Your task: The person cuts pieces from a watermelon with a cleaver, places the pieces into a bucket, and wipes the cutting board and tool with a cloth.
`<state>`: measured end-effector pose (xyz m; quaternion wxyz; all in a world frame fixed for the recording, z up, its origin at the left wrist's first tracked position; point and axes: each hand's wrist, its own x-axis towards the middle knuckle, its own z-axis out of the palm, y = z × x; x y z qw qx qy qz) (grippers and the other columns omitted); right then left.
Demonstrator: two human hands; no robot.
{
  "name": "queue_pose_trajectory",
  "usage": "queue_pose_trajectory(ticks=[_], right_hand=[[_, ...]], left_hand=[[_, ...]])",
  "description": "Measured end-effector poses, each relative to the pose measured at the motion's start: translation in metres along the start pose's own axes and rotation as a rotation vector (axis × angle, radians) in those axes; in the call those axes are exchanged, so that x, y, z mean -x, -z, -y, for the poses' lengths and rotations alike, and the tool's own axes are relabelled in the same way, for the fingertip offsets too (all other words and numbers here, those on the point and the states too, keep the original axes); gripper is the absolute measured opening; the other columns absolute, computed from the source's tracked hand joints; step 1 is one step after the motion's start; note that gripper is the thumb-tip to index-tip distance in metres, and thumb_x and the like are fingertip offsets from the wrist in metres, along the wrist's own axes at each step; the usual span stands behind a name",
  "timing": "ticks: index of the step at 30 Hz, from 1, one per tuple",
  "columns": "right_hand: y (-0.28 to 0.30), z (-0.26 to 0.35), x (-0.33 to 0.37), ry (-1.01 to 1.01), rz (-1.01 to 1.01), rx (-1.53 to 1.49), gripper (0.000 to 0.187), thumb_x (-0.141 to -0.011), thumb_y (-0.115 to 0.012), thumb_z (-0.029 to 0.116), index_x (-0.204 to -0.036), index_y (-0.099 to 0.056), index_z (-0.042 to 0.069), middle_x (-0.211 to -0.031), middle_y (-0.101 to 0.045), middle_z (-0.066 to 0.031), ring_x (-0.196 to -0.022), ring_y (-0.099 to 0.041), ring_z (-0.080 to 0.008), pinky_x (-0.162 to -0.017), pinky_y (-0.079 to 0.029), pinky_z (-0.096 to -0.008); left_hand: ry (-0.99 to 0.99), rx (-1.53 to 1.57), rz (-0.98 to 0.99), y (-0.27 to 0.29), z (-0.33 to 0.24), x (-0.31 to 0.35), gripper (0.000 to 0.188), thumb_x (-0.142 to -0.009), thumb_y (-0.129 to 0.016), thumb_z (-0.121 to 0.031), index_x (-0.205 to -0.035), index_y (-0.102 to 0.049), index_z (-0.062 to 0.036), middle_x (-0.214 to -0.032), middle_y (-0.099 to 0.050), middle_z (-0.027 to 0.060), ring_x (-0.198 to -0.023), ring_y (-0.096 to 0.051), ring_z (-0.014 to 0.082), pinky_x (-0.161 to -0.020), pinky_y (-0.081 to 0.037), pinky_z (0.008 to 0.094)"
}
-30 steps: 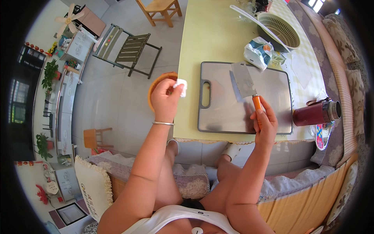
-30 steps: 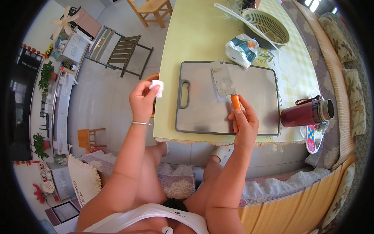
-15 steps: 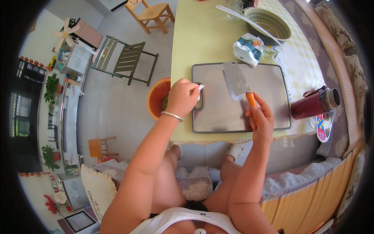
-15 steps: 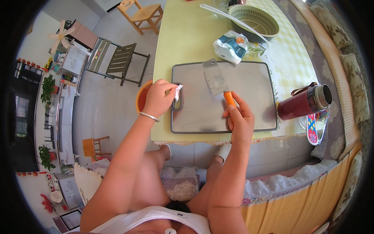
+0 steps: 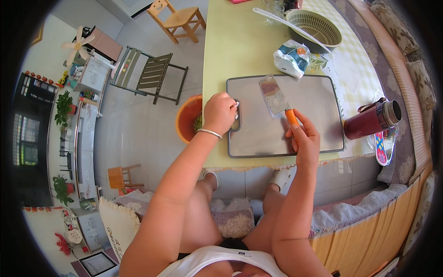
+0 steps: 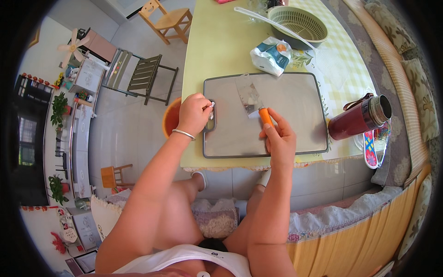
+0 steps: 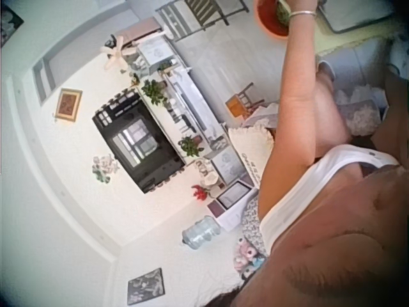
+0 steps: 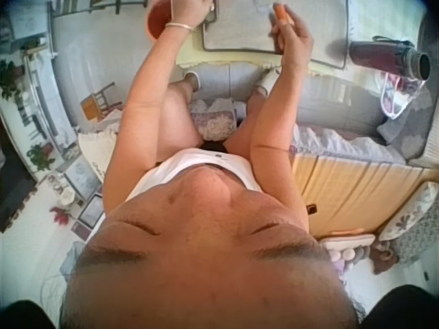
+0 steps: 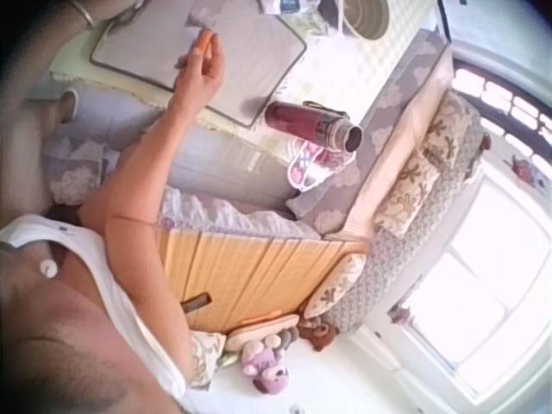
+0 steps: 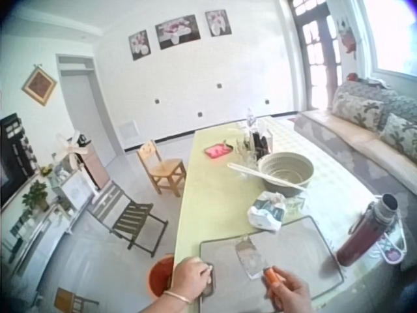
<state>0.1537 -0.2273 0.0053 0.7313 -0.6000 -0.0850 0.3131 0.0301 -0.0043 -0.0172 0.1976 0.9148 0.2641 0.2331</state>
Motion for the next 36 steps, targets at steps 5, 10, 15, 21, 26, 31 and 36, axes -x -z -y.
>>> queue_pose_trajectory(ticks=[5,10,15,21,26,31,36], right_hand=[[0.001,-0.001,0.0,-0.001,-0.004,0.018,0.039,-0.088,-0.062,0.008,-0.128,-0.061,0.005,-0.067,-0.059,-0.0013,-0.046,-0.036,-0.0003,-0.042,-0.025,-0.0174],[0.0,0.0,0.001,-0.006,0.016,0.031,0.039,-0.088,-0.061,0.008,-0.127,-0.062,0.007,-0.067,-0.06,-0.0009,-0.047,-0.037,-0.0003,-0.043,-0.026,-0.0172],[-0.001,-0.003,0.0,-0.028,0.03,0.086,0.039,-0.089,-0.06,0.008,-0.128,-0.061,0.006,-0.066,-0.06,-0.001,-0.047,-0.037,-0.001,-0.042,-0.027,-0.0178],[0.0,0.001,-0.001,-0.086,0.013,0.105,0.038,-0.09,-0.059,0.009,-0.128,-0.06,0.004,-0.063,-0.059,-0.001,-0.046,-0.038,-0.0017,-0.042,-0.028,-0.0189],[0.003,-0.002,-0.002,-0.065,-0.007,0.167,0.039,-0.089,-0.06,0.009,-0.127,-0.061,0.003,-0.063,-0.06,-0.0009,-0.049,-0.042,-0.0022,-0.046,-0.031,-0.02],[0.0,0.0,0.0,-0.079,-0.004,0.18,0.039,-0.087,-0.061,0.008,-0.126,-0.061,0.002,-0.065,-0.061,-0.0006,-0.054,-0.047,-0.0026,-0.049,-0.034,-0.0203],[-0.002,0.001,0.001,-0.059,-0.009,0.174,0.04,-0.087,-0.062,0.007,-0.126,-0.061,0.003,-0.072,-0.062,0.0006,-0.06,-0.052,-0.0035,-0.051,-0.036,-0.0197]], left_hand=[[0.204,0.319,0.021,0.026,-0.009,-0.007,0.007,-0.078,-0.07,-0.003,-0.084,-0.068,-0.001,-0.077,-0.059,0.0074,-0.07,-0.061,0.0184,-0.065,-0.05,0.0298],[-0.01,0.293,-0.178,0.012,-0.031,-0.033,0.009,-0.083,-0.068,-0.002,-0.092,-0.067,0.0005,-0.086,-0.062,0.008,-0.073,-0.063,0.0167,-0.067,-0.052,0.0271],[-0.103,0.182,-0.164,-0.035,-0.031,-0.062,0.012,-0.083,-0.065,-0.006,-0.093,-0.07,-0.0027,-0.088,-0.065,0.0113,-0.076,-0.064,0.0266,-0.069,-0.052,0.0338],[-0.145,0.116,-0.012,-0.052,-0.038,-0.062,0.011,-0.086,-0.061,-0.007,-0.085,-0.071,-0.003,-0.081,-0.063,0.013,-0.076,-0.062,0.0302,-0.067,-0.051,0.0381],[-0.15,0.248,0.056,-0.042,-0.058,-0.047,0.02,-0.089,-0.057,-0.011,-0.074,-0.067,-0.0008,-0.073,-0.059,0.0139,-0.072,-0.061,0.0302,-0.064,-0.049,0.042],[-0.2,0.255,0.116,-0.033,-0.069,-0.026,0.011,-0.085,-0.063,-0.005,-0.089,-0.073,-0.0043,-0.079,-0.064,0.0123,-0.074,-0.06,0.0301,-0.064,-0.049,0.0378],[-0.317,0.182,0.054,-0.03,-0.08,0.011,0.013,-0.083,-0.063,-0.002,-0.091,-0.073,-0.0051,-0.077,-0.062,0.0103,-0.075,-0.06,0.0283,-0.065,-0.049,0.0364]])
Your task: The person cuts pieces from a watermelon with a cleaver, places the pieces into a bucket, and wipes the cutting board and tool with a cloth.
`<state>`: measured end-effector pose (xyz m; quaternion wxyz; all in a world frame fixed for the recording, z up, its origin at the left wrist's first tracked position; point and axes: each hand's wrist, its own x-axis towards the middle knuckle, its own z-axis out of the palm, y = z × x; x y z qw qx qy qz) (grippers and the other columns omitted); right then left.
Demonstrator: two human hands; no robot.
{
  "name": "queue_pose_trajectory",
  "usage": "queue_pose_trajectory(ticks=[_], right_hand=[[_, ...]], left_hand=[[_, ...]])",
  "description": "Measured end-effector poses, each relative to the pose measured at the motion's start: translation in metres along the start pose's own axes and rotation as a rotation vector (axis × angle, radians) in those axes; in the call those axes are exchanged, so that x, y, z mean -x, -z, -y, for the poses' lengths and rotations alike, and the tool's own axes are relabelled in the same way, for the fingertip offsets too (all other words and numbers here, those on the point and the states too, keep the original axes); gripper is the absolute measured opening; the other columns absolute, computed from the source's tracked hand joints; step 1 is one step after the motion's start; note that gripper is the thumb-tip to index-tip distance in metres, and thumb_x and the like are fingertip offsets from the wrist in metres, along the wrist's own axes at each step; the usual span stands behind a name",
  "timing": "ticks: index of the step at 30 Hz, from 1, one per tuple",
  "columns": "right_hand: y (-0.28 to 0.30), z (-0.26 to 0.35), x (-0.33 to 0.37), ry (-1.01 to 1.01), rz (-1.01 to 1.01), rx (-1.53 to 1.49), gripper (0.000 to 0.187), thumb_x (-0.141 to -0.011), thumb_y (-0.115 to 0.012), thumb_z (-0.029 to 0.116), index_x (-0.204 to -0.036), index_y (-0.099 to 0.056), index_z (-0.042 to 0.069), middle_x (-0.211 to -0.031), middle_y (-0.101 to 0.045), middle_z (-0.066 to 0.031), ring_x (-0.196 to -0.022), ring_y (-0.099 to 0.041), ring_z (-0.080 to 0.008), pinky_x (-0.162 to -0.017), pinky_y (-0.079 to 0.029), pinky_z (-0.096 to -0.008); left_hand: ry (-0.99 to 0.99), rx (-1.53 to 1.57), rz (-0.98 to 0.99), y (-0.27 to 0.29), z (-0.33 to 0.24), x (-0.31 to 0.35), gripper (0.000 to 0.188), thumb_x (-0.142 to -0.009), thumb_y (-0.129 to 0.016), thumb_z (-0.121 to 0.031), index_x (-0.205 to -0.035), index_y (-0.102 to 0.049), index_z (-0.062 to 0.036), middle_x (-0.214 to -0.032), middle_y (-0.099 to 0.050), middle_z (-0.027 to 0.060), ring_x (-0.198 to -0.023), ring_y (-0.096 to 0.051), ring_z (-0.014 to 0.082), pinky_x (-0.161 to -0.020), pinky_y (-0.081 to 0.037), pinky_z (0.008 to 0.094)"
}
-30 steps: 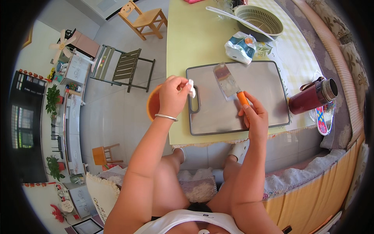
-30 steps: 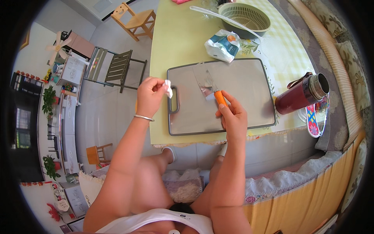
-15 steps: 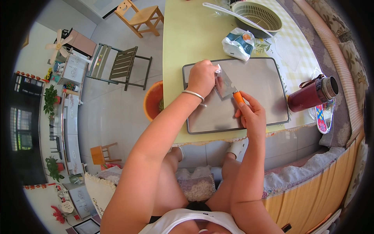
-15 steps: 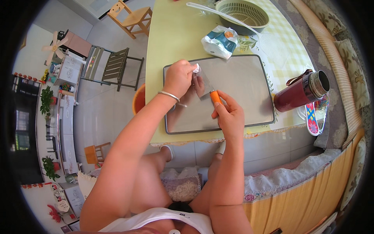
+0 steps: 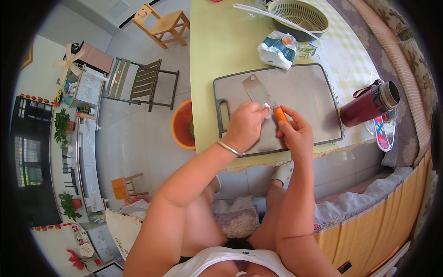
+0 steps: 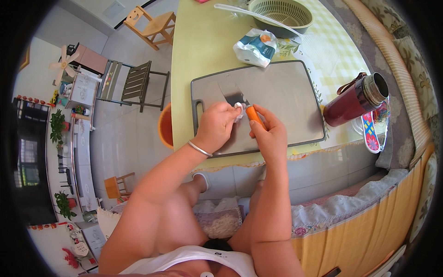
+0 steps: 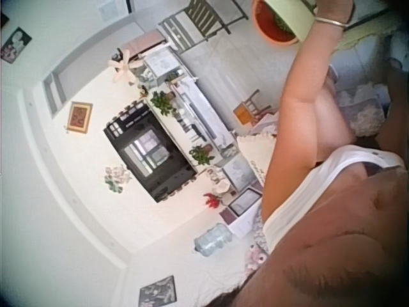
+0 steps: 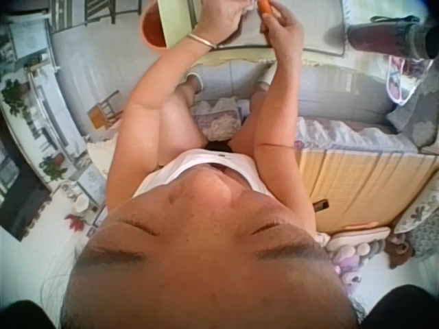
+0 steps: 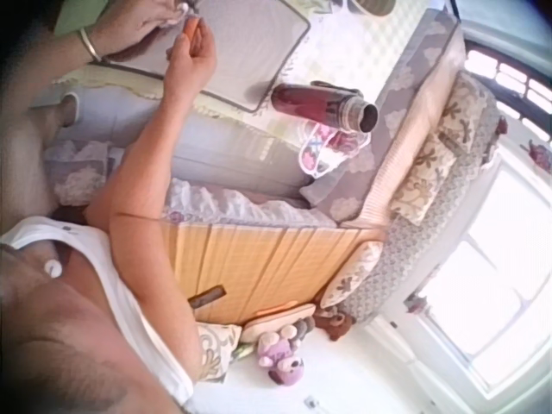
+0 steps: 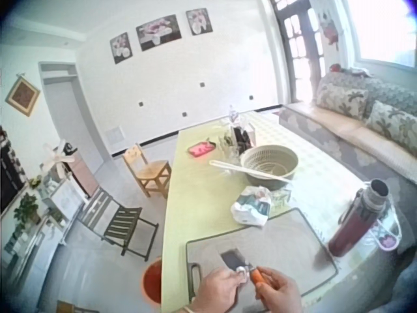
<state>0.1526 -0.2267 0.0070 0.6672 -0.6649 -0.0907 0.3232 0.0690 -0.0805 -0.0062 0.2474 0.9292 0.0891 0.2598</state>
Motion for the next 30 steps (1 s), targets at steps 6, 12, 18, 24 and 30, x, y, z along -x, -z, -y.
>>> queue_pose_trajectory(ticks=[6,12,18,24,30], right_hand=[[0.0,-0.001,-0.001,0.002,0.04,-0.019,0.041,-0.086,-0.062,0.006,-0.127,-0.061,0.004,-0.073,-0.06,0.0015,-0.062,-0.054,-0.0045,-0.053,-0.038,-0.0198],[-0.003,-0.002,-0.002,0.017,0.032,0.009,0.042,-0.087,-0.061,0.006,-0.128,-0.06,0.004,-0.074,-0.061,0.0008,-0.062,-0.053,-0.0044,-0.052,-0.036,-0.0202],[0.0,-0.003,-0.003,0.0,0.031,0.037,0.04,-0.087,-0.061,0.006,-0.127,-0.061,0.003,-0.071,-0.062,-0.0004,-0.06,-0.053,-0.0046,-0.052,-0.037,-0.0206],[0.003,0.0,-0.002,-0.012,0.059,0.027,0.039,-0.086,-0.063,0.005,-0.125,-0.063,0.003,-0.075,-0.064,-0.0019,-0.062,-0.054,-0.0047,-0.054,-0.04,-0.0219],[0.0,-0.009,0.001,0.269,0.156,0.132,0.033,-0.084,-0.063,-0.001,-0.116,-0.07,0.005,-0.076,-0.061,0.0005,-0.064,-0.051,-0.0059,-0.058,-0.042,-0.0225]], left_hand=[[0.051,0.168,-0.027,0.013,-0.001,0.008,0.019,-0.08,-0.064,0.001,-0.094,-0.074,-0.0064,-0.085,-0.066,0.0098,-0.078,-0.063,0.0261,-0.069,-0.052,0.034],[0.215,0.11,-0.264,0.015,0.042,-0.038,0.017,-0.079,-0.065,0.001,-0.094,-0.073,-0.0037,-0.089,-0.067,0.0108,-0.079,-0.065,0.0245,-0.071,-0.052,0.0318],[0.141,0.13,-0.189,-0.016,0.052,-0.043,0.017,-0.077,-0.064,0.002,-0.091,-0.073,-0.0038,-0.085,-0.066,0.0105,-0.076,-0.063,0.027,-0.07,-0.052,0.0342],[-0.062,0.127,-0.111,-0.011,0.004,-0.028,0.019,-0.076,-0.064,0.002,-0.091,-0.073,-0.0064,-0.086,-0.066,0.0109,-0.078,-0.063,0.0283,-0.069,-0.052,0.0362],[0.314,0.311,-0.323,0.049,0.034,-0.005,0.015,-0.083,-0.064,0.006,-0.096,-0.071,0.001,-0.091,-0.064,0.0058,-0.079,-0.061,0.0116,-0.071,-0.05,0.0234]])
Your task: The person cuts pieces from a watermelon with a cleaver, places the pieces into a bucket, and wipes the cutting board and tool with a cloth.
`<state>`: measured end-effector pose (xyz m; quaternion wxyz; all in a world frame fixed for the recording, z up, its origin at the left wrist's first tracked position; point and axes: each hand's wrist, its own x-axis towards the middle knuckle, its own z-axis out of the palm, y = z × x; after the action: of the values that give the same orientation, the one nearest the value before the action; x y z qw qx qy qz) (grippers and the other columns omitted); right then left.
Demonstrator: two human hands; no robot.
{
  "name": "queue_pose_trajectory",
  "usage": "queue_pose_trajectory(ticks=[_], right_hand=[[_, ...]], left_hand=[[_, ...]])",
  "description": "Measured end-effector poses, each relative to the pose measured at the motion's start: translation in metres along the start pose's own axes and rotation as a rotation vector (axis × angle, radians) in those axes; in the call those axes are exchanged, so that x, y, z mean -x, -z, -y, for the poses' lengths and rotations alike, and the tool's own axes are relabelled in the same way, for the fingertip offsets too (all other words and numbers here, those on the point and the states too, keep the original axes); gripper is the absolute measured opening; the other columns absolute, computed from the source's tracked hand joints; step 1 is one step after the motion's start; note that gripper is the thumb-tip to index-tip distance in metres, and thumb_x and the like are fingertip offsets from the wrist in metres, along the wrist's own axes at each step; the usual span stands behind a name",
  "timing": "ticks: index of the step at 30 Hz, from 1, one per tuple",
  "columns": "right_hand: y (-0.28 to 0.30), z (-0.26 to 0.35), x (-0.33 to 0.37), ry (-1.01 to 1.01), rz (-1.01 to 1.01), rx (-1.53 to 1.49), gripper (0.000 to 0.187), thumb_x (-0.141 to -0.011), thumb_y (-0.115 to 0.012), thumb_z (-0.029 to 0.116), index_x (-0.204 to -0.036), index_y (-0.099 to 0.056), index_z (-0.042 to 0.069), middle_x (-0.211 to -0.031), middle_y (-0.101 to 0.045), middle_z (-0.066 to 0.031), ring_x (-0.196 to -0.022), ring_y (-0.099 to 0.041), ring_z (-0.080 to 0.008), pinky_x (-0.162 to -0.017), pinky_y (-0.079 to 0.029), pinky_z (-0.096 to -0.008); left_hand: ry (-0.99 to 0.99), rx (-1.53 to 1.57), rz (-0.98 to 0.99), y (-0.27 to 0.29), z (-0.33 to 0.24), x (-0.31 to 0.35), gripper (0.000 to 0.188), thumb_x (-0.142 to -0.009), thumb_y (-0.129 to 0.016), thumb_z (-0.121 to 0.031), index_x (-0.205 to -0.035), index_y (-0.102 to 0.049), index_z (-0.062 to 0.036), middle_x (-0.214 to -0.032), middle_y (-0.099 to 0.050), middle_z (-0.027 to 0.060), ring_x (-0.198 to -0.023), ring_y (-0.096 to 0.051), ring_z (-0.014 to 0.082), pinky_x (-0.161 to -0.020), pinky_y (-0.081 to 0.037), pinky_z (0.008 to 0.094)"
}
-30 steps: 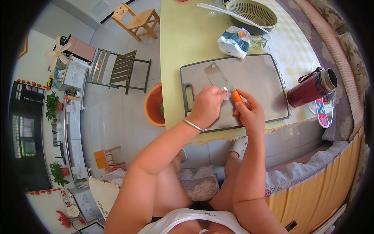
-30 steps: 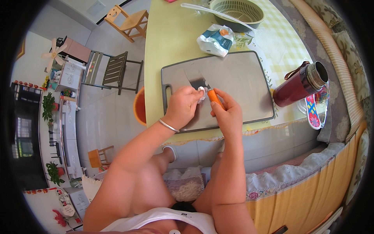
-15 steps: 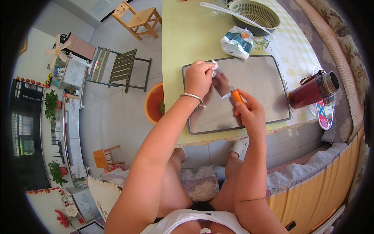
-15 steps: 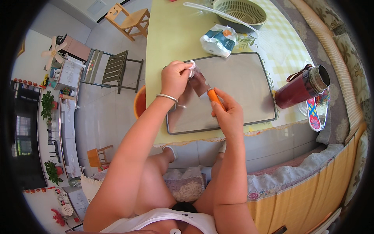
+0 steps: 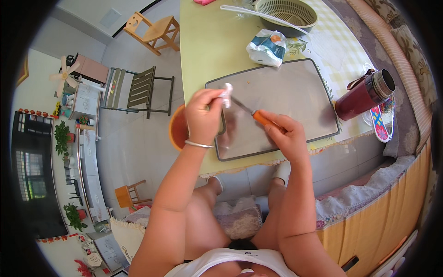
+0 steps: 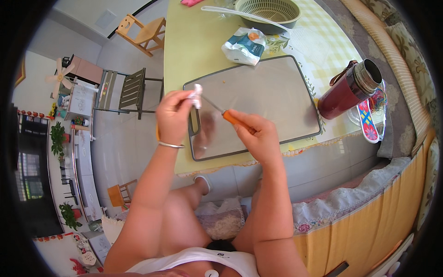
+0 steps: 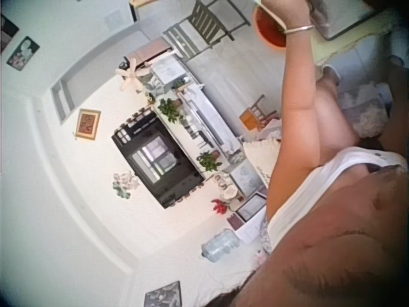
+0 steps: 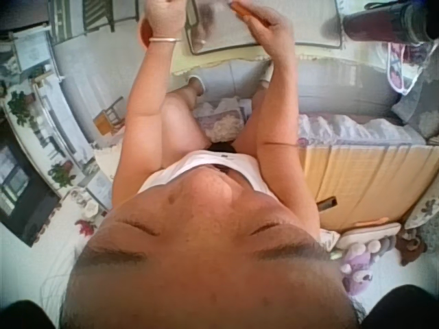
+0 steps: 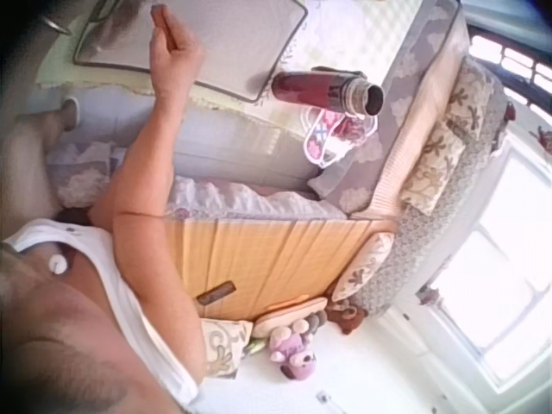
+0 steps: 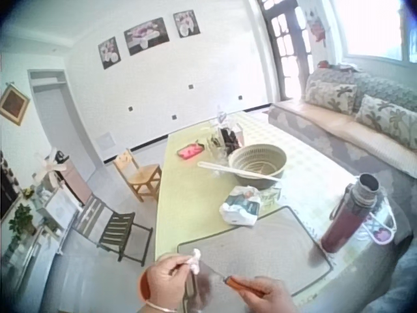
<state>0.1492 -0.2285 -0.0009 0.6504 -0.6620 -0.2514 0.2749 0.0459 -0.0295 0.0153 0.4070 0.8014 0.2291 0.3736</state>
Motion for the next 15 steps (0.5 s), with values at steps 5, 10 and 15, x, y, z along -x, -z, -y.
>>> queue_pose_trajectory(ticks=[5,10,15], right_hand=[[-0.006,0.004,-0.001,0.379,-0.005,0.319,0.036,-0.077,-0.063,-0.006,-0.104,-0.075,0.014,-0.072,-0.057,-0.0058,-0.062,-0.053,-0.0182,-0.059,-0.044,-0.029],[-0.012,0.005,0.001,0.206,-0.008,0.277,0.036,-0.075,-0.064,-0.006,-0.103,-0.075,0.014,-0.073,-0.058,-0.0076,-0.063,-0.055,-0.0229,-0.061,-0.047,-0.0333],[-0.01,0.001,0.001,0.164,0.005,0.423,0.038,-0.075,-0.063,-0.003,-0.107,-0.074,0.014,-0.073,-0.058,-0.0099,-0.064,-0.056,-0.0266,-0.062,-0.047,-0.0356]], left_hand=[[-0.055,-0.094,-0.05,0.023,-0.014,-0.012,0.017,-0.083,-0.064,0.006,-0.097,-0.07,-0.0004,-0.091,-0.064,0.005,-0.078,-0.062,0.0119,-0.072,-0.051,0.0238],[-0.256,-0.252,0.211,-0.014,-0.023,0.012,0.019,-0.08,-0.065,0.003,-0.096,-0.071,-0.003,-0.088,-0.064,0.0096,-0.08,-0.063,0.0245,-0.073,-0.052,0.0332],[-0.352,-0.387,0.308,-0.027,0.006,0.015,0.006,-0.084,-0.064,-0.005,-0.086,-0.07,-0.0036,-0.078,-0.06,0.0105,-0.072,-0.059,0.0286,-0.065,-0.049,0.0383]])
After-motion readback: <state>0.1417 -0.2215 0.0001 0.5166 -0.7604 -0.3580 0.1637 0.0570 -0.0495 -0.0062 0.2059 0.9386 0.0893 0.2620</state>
